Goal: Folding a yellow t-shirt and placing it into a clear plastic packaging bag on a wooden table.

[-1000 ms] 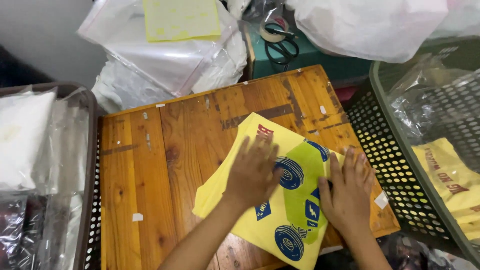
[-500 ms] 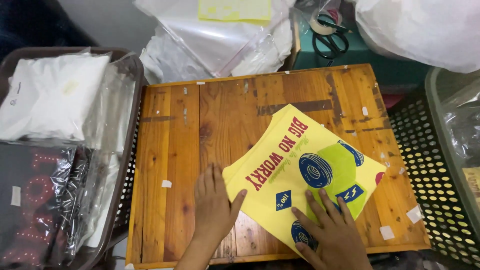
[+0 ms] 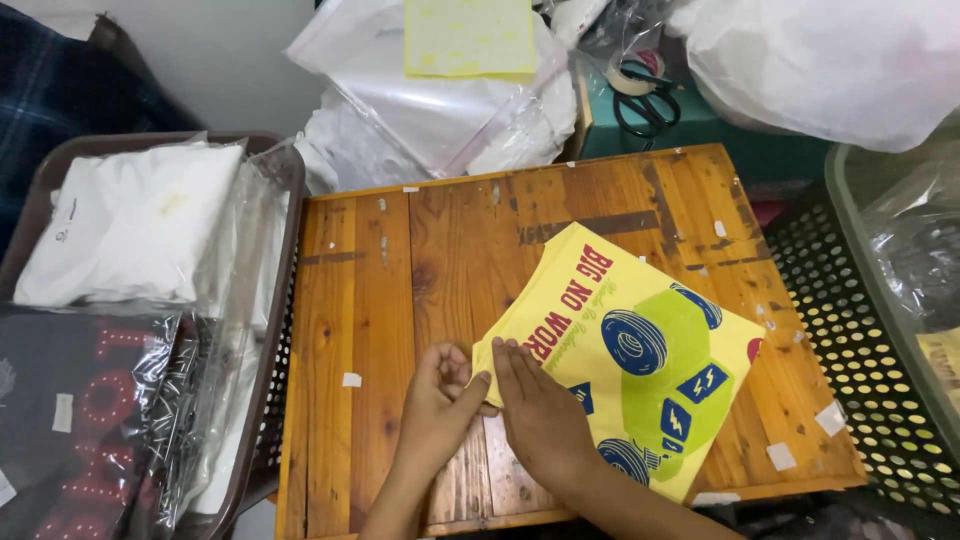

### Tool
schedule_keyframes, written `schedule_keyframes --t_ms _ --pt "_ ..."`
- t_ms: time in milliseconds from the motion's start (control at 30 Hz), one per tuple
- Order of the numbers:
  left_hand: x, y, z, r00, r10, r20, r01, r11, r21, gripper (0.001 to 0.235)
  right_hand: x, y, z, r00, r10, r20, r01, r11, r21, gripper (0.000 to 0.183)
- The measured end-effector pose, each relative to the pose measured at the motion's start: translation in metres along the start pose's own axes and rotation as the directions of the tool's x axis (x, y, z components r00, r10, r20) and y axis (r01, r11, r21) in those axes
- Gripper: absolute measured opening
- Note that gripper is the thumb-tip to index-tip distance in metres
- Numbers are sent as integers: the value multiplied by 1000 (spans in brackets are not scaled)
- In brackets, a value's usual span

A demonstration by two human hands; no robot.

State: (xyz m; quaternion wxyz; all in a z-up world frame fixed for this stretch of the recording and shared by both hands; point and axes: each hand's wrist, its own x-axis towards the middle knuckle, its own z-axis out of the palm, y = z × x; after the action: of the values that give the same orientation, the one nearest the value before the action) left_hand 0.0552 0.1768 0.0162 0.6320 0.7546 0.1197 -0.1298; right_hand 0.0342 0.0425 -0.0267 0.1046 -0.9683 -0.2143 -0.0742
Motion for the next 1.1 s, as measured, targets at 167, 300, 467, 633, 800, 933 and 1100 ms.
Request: schedule_keyframes --t_ms 167,300,467,633,800,933,1100 --pt "32 -22 -21 993 81 -82 -106 922 -373 34 -2 12 -50 985 89 148 -152 850 505 58" --pt "46 -52 -19 925 380 -9 -378 922 81 33 -10 9 -95 994 107 32 -104 779 619 48" --pt "38 -25 -1 976 128 176 -75 958 -278 59 -13 3 -146 960 3 279 -227 588 776 50" --pt "41 -21 -4 937 299 180 -149 808 -570 78 -24 13 -165 928 -166 333 -234 435 869 49" --pt "37 -15 -32 771 583 256 -186 590 -785 54 -43 27 -177 733 308 606 -550 -255 795 45" --pt "19 6 -55 780 620 82 -300 485 -821 31 -33 53 -178 916 239 321 -99 -642 760 37" --pt "3 55 -50 898 438 -42 -318 579 -751 18 2 104 -146 769 207 605 -226 -797 560 47"
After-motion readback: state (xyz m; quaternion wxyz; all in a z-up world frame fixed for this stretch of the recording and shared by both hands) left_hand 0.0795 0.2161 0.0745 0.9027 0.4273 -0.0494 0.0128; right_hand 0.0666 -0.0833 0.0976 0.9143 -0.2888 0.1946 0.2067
